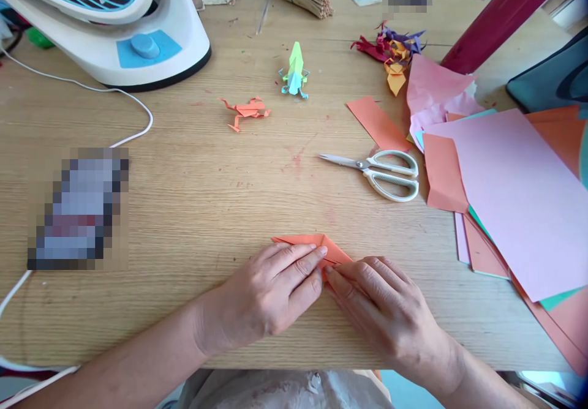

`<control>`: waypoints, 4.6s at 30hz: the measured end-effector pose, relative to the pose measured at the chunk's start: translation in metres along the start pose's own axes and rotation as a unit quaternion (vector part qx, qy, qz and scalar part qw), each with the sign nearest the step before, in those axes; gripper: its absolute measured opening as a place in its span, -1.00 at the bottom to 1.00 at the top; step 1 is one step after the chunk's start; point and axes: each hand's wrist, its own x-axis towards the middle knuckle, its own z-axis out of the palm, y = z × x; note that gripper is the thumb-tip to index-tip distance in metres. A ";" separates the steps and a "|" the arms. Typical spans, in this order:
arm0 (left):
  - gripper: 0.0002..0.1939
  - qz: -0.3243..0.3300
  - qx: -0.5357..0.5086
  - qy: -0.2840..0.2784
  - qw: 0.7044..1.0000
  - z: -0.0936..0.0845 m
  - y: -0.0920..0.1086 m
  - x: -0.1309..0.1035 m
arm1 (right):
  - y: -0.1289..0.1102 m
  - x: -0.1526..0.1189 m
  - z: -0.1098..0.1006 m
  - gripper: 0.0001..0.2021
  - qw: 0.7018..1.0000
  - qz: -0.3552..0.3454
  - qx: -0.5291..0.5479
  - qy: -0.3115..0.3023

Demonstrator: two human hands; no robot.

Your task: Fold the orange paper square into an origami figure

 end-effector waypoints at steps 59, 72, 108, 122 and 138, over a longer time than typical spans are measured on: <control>-0.67 -0.113 -0.044 -0.005 0.993 -0.005 0.015 0.012 | -0.004 -0.013 -0.003 -0.79 0.995 0.089 -0.033 -0.010; -0.70 -0.132 -0.057 -0.015 0.990 -0.005 0.018 0.010 | -0.005 -0.019 -0.004 -0.82 0.995 0.098 0.007 -0.010; -0.84 -0.294 -0.200 -0.058 0.933 -0.003 0.012 0.029 | 0.001 0.005 -0.002 -0.87 0.963 0.254 0.087 -0.021; -0.85 -0.304 -0.192 -0.072 0.930 -0.001 0.009 0.032 | 0.000 0.010 0.000 -0.81 0.960 0.270 0.078 -0.023; -0.88 -0.307 -0.081 -0.157 0.935 -0.004 0.008 0.037 | -0.001 0.012 0.001 -0.81 0.957 0.281 0.057 -0.033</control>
